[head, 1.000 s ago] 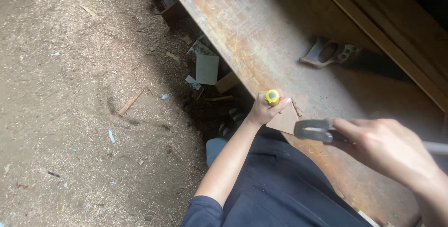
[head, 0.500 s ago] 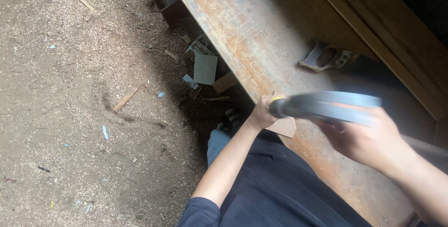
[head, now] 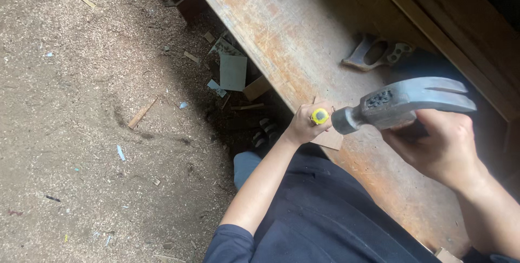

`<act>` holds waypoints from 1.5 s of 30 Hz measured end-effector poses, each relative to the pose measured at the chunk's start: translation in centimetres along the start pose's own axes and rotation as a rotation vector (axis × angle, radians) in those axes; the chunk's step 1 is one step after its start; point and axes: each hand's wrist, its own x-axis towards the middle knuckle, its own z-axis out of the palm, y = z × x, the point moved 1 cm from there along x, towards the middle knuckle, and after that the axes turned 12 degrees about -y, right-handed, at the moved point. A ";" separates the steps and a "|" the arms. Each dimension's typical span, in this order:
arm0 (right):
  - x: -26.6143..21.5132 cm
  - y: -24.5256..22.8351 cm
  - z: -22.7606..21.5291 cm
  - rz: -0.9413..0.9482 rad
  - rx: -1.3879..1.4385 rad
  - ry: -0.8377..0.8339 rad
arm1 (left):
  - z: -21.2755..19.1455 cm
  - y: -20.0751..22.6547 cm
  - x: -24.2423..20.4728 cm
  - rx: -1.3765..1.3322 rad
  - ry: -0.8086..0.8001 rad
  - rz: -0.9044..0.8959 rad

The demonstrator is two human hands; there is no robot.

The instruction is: The person uses a chisel and hammer to carve a small rectangular piece of wood on a workbench. They repeatedly strike the chisel to remove wood shavings and shape the piece.

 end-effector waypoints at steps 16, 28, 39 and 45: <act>0.8 2.5 2.3 -0.046 -0.546 -0.139 | -0.8 -0.2 -0.2 -0.098 0.066 -0.084; -0.5 2.0 1.9 -0.080 -0.318 -0.019 | 0.3 0.2 0.0 0.068 0.013 0.072; -0.6 1.4 -0.2 -0.046 -0.019 -0.072 | 0.8 -0.7 0.0 0.150 -0.003 -0.035; -0.2 0.3 0.4 0.099 -0.669 -0.311 | 0.5 -0.1 -0.3 0.180 0.018 0.099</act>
